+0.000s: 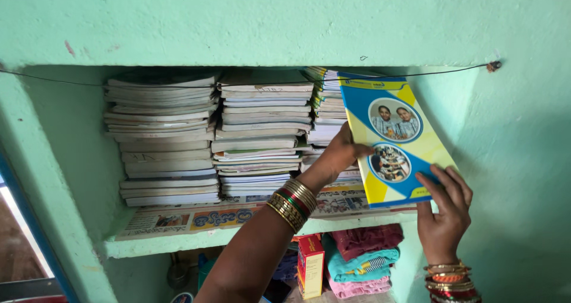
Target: The person picks up books from a blue plastic chair and places them onto a wall shelf. The person handles several books one at a time, briefly turning them over before stacking them on the shelf.
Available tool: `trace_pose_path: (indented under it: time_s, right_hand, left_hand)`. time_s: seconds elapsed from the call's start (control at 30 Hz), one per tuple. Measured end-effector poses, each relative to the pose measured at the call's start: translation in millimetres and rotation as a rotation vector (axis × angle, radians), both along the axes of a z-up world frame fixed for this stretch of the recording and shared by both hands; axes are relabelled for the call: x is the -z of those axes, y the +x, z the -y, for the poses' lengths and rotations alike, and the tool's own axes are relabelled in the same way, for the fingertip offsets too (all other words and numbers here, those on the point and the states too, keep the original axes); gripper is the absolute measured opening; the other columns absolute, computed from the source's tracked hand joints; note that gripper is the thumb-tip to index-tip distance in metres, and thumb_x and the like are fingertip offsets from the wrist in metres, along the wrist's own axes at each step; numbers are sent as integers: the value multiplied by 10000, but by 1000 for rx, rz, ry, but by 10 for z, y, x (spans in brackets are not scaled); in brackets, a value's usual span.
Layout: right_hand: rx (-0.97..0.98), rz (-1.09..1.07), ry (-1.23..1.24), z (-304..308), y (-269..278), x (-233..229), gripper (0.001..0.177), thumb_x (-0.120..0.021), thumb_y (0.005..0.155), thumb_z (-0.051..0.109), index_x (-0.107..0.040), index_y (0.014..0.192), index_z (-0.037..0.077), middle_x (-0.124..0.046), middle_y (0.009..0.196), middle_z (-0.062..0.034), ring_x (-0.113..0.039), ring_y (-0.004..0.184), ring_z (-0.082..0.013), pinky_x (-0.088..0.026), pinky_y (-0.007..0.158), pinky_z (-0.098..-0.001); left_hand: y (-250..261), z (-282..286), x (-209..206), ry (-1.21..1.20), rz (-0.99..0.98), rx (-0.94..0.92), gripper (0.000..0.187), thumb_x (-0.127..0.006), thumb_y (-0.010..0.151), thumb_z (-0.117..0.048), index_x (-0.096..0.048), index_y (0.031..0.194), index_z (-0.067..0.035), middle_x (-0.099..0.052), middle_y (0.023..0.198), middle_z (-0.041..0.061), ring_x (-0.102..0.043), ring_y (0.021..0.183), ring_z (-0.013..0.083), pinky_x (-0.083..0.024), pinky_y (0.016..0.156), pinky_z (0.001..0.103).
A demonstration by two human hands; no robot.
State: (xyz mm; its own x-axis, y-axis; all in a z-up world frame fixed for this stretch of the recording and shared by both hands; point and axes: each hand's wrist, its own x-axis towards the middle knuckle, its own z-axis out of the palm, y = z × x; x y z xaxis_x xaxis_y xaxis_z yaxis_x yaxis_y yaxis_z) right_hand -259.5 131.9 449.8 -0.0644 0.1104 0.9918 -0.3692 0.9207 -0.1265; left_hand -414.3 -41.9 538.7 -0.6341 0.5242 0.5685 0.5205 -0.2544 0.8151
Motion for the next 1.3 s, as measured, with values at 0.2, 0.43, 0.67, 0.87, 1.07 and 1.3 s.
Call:
trace_pose_path:
  time_s: [0.2, 0.43, 0.67, 0.87, 1.07, 1.3]
  right_hand:
    - [-9, -33, 71, -137, -240, -242, 429, -667, 874, -64, -743, 1251, 126, -658, 1417, -72, -548, 1408, -321, -446, 1203, -434]
    - [-104, -81, 47, -214, -526, -555, 335, -720, 942, -15, -739, 1246, 124, -685, 1360, -76, -591, 1356, -304, -470, 1165, -422]
    - [-64, -88, 56, -313, -674, -762, 301, -711, 953, -27, -729, 1228, 93, -703, 1285, -88, -617, 1262, -301, -475, 1146, -424]
    - [-23, -95, 88, -376, -775, -999, 265, -713, 969, -26, -711, 1215, 73, -706, 1261, -91, -618, 1210, -303, -457, 1081, -416]
    - [43, -49, 106, -325, -844, -1179, 249, -764, 981, 9, -702, 1213, 77, -698, 1199, -88, -591, 1168, -317, -458, 1048, -417]
    - [-17, -94, 178, -246, -895, -1193, 451, -734, 982, 43, -566, 1400, 37, -500, 1512, -209, -393, 1529, -445, -332, 1289, -557]
  left_hand:
    - [-219, -21, -229, -5, 15, -14, 719, -714, 834, -113, -357, 1448, 2, -663, 1238, 186, -690, 1033, 248, -601, 784, 363]
    - [-206, 51, -415, 56, 28, -53, 883, -746, 865, -293, -247, 1529, 5, -633, 1308, 230, -701, 1123, 305, -646, 827, 394]
    - [82, -51, -156, 115, -496, -583, 921, -605, 1030, -455, -108, 1672, -22, -254, 1692, 309, -346, 1515, 435, -390, 1205, 534]
    - [743, -27, -95, -59, -1345, -881, 735, -602, 994, -383, -247, 1602, -167, -136, 1702, 203, -162, 1604, 417, -243, 1307, 613]
    - [732, -94, -209, -433, -1595, -1141, 499, -554, 1006, -232, -577, 1483, -88, -212, 1702, 82, -220, 1595, 335, -264, 1298, 609]
    - [557, -27, -244, -461, -1586, -1184, 431, -498, 1079, -211, -642, 1422, 5, -207, 1725, 147, -214, 1616, 352, -253, 1337, 463]
